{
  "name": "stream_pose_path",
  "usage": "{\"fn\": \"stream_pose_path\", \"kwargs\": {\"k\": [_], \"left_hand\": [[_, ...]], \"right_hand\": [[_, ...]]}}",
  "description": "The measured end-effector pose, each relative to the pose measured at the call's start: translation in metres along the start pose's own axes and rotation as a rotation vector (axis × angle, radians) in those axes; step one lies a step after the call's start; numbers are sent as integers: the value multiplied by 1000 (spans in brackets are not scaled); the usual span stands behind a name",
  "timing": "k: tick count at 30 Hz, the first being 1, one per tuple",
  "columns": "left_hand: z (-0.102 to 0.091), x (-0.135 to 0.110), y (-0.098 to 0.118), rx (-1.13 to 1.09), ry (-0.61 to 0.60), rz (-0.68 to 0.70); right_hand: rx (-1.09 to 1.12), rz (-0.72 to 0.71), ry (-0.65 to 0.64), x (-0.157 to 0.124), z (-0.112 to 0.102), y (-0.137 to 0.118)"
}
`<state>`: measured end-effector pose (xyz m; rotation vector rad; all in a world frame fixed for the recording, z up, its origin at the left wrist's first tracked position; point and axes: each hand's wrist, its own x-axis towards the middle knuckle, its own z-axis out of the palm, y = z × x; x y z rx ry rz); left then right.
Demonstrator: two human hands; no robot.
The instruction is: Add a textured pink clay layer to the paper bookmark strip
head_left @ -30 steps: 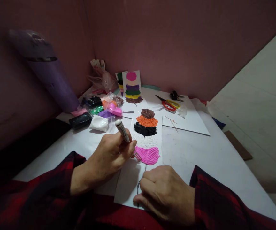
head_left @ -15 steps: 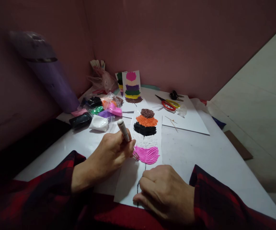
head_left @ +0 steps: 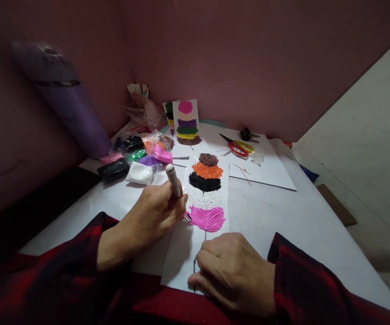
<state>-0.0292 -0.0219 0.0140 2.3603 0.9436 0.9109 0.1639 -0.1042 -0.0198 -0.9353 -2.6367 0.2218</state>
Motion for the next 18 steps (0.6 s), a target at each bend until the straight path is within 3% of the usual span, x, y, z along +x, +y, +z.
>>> {"fn": "stream_pose_path", "kwargs": {"k": [10, 18], "left_hand": [[-3, 2, 2, 75, 43, 15], [-4, 0, 7, -95, 48, -79]], "right_hand": [[12, -3, 27, 0, 1, 0], [7, 14, 2, -1, 0, 0]]}}
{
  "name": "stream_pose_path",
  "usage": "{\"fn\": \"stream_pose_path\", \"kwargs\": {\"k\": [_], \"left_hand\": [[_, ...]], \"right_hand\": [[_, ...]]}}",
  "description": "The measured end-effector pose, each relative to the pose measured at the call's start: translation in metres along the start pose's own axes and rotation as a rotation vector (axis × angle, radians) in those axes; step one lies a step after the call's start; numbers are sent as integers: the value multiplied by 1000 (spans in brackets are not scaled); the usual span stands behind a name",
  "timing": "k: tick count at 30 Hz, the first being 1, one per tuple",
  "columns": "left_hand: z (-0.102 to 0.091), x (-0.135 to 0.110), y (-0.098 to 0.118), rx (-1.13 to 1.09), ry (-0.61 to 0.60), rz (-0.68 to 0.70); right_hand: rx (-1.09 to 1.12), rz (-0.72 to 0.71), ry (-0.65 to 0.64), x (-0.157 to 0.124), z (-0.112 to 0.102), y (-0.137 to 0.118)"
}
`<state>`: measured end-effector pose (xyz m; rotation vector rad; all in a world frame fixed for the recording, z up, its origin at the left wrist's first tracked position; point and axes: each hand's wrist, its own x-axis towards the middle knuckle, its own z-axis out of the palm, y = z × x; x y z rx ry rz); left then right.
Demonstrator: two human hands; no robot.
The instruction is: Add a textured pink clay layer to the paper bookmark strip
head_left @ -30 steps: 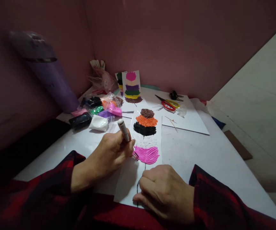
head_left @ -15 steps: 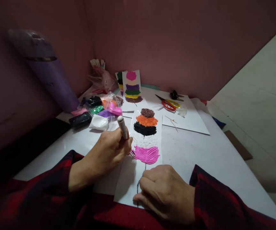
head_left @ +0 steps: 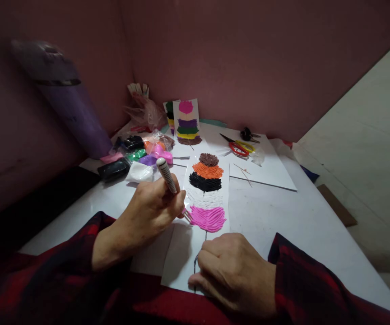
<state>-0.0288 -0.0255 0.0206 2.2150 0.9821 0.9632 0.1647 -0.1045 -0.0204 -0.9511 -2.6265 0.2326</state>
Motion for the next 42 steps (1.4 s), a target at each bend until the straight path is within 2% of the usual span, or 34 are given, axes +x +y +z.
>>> {"fn": "stream_pose_path", "kwargs": {"k": [6, 25, 33, 37, 42], "left_hand": [[3, 0, 1, -29, -62, 6], [2, 1, -7, 159, -1, 87], [0, 1, -4, 109, 17, 48], [1, -1, -1, 36, -11, 10], [2, -1, -3, 60, -45, 35]], "right_hand": [[0, 2, 1, 1, -1, -1], [10, -6, 26, 1, 0, -1], [1, -1, 12, 0, 0, 0], [1, -9, 8, 0, 1, 0], [-3, 2, 12, 0, 1, -1]]}}
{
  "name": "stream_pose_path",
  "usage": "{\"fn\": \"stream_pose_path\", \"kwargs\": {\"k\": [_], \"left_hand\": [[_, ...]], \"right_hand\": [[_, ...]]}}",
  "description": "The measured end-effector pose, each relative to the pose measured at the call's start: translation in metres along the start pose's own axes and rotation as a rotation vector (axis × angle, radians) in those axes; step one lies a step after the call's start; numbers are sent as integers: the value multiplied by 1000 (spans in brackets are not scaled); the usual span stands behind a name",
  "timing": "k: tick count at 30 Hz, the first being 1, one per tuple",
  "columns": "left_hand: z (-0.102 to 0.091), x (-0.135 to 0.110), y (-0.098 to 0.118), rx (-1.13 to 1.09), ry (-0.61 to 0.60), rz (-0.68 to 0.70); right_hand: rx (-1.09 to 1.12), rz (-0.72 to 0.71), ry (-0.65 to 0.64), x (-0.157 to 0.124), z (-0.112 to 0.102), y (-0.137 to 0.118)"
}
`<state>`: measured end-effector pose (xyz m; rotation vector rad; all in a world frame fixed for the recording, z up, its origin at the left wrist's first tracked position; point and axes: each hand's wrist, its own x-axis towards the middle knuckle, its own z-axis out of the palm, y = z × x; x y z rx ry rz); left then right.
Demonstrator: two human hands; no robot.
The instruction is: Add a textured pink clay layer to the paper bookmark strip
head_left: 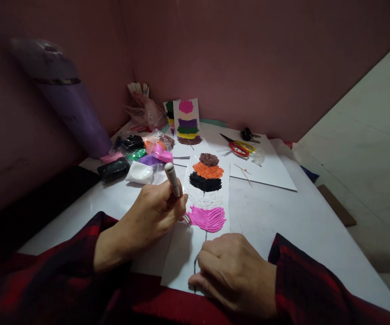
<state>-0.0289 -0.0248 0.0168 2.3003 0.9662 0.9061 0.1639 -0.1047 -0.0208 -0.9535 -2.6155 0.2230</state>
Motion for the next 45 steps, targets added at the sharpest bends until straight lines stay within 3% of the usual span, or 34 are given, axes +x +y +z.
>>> {"fn": "stream_pose_path", "kwargs": {"k": [19, 24, 30, 40, 45], "left_hand": [[-7, 1, 1, 109, 63, -11], [-6, 1, 7, -12, -13, -51], [-3, 2, 1, 19, -24, 1], [-5, 2, -3, 122, 48, 17], [-4, 2, 5, -27, 64, -41]], "right_hand": [[16, 8, 1, 0, 0, 0], [9, -5, 12, 0, 0, 0], [-8, -4, -2, 0, -1, 0], [3, -1, -6, 0, 0, 1], [0, -8, 1, 0, 0, 0]]}}
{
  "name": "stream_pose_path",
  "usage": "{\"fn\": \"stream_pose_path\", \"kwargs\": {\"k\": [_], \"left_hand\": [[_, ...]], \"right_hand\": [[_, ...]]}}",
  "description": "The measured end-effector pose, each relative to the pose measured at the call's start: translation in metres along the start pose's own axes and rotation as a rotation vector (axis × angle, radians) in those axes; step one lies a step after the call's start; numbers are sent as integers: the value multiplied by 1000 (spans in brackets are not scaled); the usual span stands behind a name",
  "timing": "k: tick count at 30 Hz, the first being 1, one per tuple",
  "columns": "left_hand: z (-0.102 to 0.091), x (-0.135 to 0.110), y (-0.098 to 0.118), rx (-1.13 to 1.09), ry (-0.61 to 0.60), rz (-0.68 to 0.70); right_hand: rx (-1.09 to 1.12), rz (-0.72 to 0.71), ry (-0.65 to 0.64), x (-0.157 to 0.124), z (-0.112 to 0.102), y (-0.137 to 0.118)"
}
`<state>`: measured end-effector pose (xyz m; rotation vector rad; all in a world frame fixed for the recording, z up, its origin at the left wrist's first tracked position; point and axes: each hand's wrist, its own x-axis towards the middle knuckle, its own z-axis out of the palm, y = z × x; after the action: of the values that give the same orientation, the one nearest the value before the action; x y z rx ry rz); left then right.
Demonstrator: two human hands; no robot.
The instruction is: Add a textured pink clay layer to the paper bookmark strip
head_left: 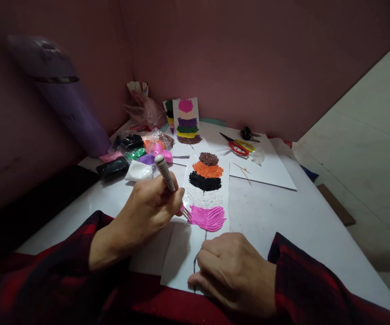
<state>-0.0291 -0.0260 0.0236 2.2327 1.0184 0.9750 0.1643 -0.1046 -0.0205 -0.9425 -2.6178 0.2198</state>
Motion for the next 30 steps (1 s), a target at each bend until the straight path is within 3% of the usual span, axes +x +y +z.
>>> {"fn": "stream_pose_path", "kwargs": {"k": [3, 8, 30], "left_hand": [[7, -2, 1, -152, 2, -25], [16, -6, -2, -194, -8, -19], [18, -5, -4, -47, -28, 60]], "right_hand": [[-1, -3, -4, 0, -1, 0], [-5, 0, -23, 0, -1, 0], [-9, 0, 6, 0, 0, 0]]}}
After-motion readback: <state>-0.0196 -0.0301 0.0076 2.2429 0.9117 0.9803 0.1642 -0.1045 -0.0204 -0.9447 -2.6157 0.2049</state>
